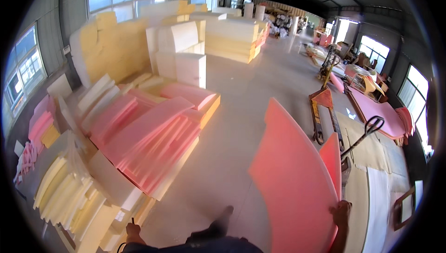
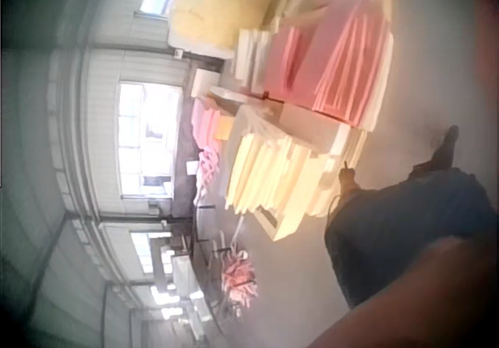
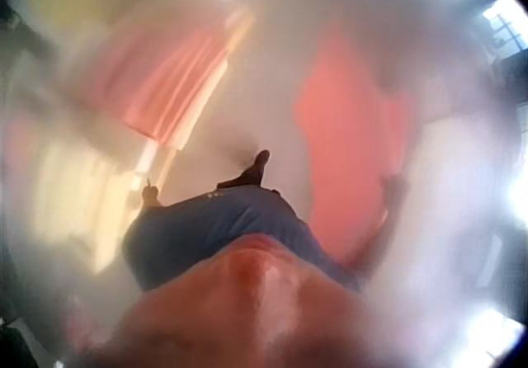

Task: The person walks through a warehouse, selects a yellow foam sheet, and carries it to a cutting table. They place the sheet on the table and use a straight edge and a knife to cut the foam into two pieces.

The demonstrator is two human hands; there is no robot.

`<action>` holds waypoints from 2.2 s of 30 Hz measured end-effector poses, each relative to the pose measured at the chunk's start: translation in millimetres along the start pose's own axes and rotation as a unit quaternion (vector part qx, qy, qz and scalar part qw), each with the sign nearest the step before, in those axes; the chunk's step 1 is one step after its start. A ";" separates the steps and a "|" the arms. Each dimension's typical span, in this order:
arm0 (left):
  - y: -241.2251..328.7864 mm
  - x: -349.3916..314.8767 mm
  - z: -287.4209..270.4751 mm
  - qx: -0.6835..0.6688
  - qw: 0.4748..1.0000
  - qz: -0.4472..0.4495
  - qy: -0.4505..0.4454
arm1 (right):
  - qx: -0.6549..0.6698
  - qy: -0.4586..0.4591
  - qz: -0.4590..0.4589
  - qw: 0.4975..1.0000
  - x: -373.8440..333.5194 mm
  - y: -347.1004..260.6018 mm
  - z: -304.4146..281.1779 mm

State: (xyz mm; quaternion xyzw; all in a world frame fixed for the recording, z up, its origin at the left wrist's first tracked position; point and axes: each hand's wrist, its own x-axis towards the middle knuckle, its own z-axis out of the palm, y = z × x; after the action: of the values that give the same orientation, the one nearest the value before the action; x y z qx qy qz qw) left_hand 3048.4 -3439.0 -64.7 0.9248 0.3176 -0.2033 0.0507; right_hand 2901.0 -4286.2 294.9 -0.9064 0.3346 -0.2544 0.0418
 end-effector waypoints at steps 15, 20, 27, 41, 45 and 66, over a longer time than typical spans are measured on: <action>946.4 -20.0 -153.4 -0.370 0.812 0.439 -0.106 | 0.130 -0.037 -0.085 0.987 424.7 -67.6 185.7; 1122.4 -8.9 -202.3 -0.388 0.812 0.420 -0.112 | 0.047 -0.136 -0.063 0.988 589.5 -85.4 277.8; 1231.4 105.2 -211.6 -0.389 0.856 0.338 -0.051 | 0.110 -0.101 -0.183 0.972 811.7 -91.1 391.1; 1668.3 268.2 -288.0 -0.328 0.911 0.245 -0.059 | 0.030 -0.189 -0.104 0.976 1215.5 -70.3 593.1; 1865.0 258.6 -315.2 -0.415 0.811 0.406 -0.080 | 0.008 -0.154 -0.137 0.979 1340.5 -127.1 655.2; 2363.8 556.7 -352.3 -0.267 0.945 0.190 -0.022 | -0.021 -0.195 -0.062 0.979 1984.0 -111.4 1008.1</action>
State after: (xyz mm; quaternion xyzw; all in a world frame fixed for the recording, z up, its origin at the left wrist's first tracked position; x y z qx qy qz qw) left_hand 5005.0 -4919.7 -54.0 0.9159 0.1777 -0.1177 0.3402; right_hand 4742.3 -5540.8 307.7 -0.9583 0.2682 -0.0680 0.0708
